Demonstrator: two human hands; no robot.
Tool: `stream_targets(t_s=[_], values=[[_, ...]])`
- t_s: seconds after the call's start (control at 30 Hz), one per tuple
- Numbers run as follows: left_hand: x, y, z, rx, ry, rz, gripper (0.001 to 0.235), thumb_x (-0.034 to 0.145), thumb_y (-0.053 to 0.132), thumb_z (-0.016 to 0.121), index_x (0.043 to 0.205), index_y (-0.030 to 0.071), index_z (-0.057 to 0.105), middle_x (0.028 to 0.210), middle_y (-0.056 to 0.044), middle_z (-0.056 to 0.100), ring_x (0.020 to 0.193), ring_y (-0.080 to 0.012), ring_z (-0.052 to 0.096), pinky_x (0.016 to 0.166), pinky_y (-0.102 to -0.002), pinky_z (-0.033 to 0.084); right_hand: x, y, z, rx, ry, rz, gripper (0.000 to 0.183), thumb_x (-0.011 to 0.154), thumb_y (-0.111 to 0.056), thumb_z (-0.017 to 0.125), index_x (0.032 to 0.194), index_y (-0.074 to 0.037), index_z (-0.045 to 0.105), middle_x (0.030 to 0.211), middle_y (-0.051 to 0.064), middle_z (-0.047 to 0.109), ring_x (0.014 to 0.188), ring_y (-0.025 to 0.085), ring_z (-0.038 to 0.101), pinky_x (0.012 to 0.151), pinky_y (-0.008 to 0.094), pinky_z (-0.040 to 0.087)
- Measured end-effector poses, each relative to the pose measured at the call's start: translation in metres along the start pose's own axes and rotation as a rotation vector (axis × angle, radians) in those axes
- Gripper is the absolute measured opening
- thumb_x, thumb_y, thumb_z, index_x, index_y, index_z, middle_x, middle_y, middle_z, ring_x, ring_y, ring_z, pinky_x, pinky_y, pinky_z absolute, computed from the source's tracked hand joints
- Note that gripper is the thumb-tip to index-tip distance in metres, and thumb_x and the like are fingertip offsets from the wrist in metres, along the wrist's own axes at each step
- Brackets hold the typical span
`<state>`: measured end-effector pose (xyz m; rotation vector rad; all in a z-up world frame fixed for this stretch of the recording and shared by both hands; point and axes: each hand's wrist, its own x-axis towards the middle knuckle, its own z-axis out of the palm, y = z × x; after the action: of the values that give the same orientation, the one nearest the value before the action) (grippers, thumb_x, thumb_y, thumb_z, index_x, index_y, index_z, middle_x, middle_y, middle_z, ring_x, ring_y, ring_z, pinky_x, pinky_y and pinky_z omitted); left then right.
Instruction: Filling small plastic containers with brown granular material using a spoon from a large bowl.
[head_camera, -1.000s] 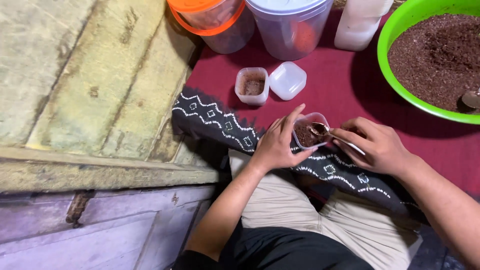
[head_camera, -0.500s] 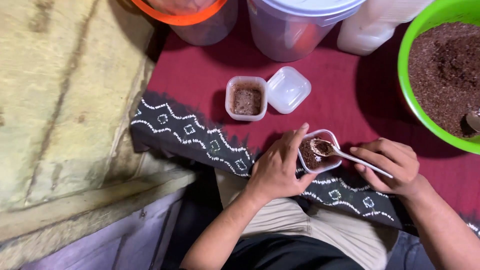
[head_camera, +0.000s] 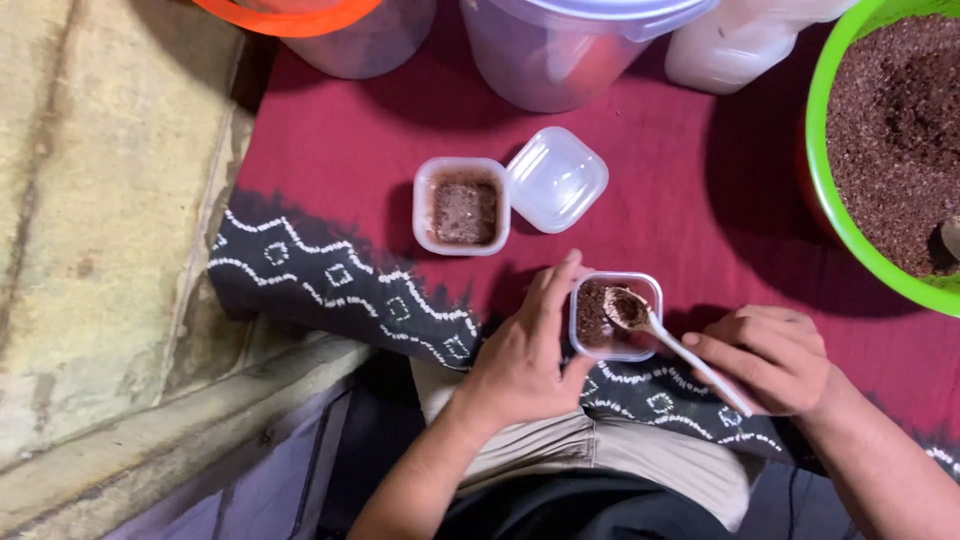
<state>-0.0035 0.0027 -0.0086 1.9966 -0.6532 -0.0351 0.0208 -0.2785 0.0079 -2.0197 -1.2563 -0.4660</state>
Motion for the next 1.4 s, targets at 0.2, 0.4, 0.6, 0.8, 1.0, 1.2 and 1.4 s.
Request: stream_targets(t_s=[0.2, 0.4, 0.6, 0.8, 1.0, 1.2, 1.4], values=[[0.012, 0.02, -0.032, -0.178, -0.159, -0.085, 0.107, 0.082, -0.01, 0.071, 0.161, 0.001, 0.0, 0.155, -0.024, 0.047, 0.147, -0.0372, 0.05, 0.127, -0.042, 0.04, 0.017, -0.004, 0.002, 0.073, -0.012, -0.189, 0.019, 0.093, -0.016, 0.07, 0.096, 0.002, 0.068, 0.075, 0.012, 0.058, 0.058, 0.019, 0.058, 0.053, 0.028, 0.049], [0.012, 0.026, -0.024, -0.014, -0.2, -0.014, 0.11, 0.084, 0.006, 0.079, 0.161, 0.0, 0.0, 0.167, -0.025, 0.033, 0.158, -0.0395, 0.036, 0.133, -0.044, 0.034, 0.03, -0.01, 0.006, 0.164, -0.001, -0.178, 0.026, 0.09, -0.022, 0.082, 0.099, 0.0, 0.072, 0.074, 0.006, 0.061, 0.058, 0.015, 0.059, 0.054, 0.025, 0.052], [0.011, 0.02, 0.004, 0.198, -0.028, -0.045, 0.12, 0.073, 0.021, 0.089, 0.158, -0.003, 0.009, 0.148, -0.019, 0.05, 0.137, -0.0353, 0.056, 0.114, -0.045, 0.052, 0.045, -0.019, 0.004, 0.057, -0.062, -0.232, 0.026, 0.098, -0.026, 0.077, 0.111, -0.003, 0.074, 0.071, 0.001, 0.047, 0.055, 0.012, 0.047, 0.052, 0.027, 0.043], [0.012, 0.008, 0.015, 0.146, 0.131, 0.071, 0.124, 0.06, 0.005, 0.086, 0.16, -0.01, 0.014, 0.13, -0.026, 0.06, 0.114, -0.0437, 0.064, 0.097, -0.051, 0.054, 0.043, -0.016, 0.029, 0.257, 0.139, -0.255, 0.017, 0.095, -0.005, 0.066, 0.081, -0.005, 0.074, 0.064, 0.008, 0.049, 0.044, 0.017, 0.046, 0.042, 0.029, 0.038], [0.005, 0.011, 0.013, 0.266, 0.069, 0.014, 0.129, 0.079, 0.035, 0.094, 0.162, 0.0, 0.002, 0.144, -0.019, 0.06, 0.13, -0.0353, 0.066, 0.111, -0.045, 0.056, 0.036, -0.01, 0.019, 0.376, 0.06, -0.147, 0.015, 0.094, -0.013, 0.065, 0.092, 0.001, 0.07, 0.075, 0.009, 0.063, 0.055, 0.018, 0.058, 0.052, 0.03, 0.048], [0.006, 0.017, 0.006, 0.252, 0.053, -0.01, 0.123, 0.082, 0.032, 0.09, 0.162, 0.0, 0.003, 0.149, -0.017, 0.059, 0.134, -0.0346, 0.064, 0.116, -0.044, 0.053, 0.022, -0.004, 0.022, 0.388, 0.116, -0.064, 0.011, 0.091, -0.009, 0.067, 0.094, 0.001, 0.065, 0.081, 0.011, 0.071, 0.059, 0.02, 0.064, 0.056, 0.031, 0.059], [0.006, 0.018, 0.002, 0.257, 0.037, -0.008, 0.123, 0.074, 0.026, 0.089, 0.161, -0.001, 0.007, 0.15, -0.014, 0.056, 0.131, -0.0354, 0.062, 0.113, -0.045, 0.051, 0.023, -0.006, 0.022, 0.359, 0.092, -0.061, 0.009, 0.091, -0.007, 0.067, 0.092, 0.002, 0.065, 0.081, 0.011, 0.071, 0.059, 0.021, 0.064, 0.054, 0.032, 0.059]])
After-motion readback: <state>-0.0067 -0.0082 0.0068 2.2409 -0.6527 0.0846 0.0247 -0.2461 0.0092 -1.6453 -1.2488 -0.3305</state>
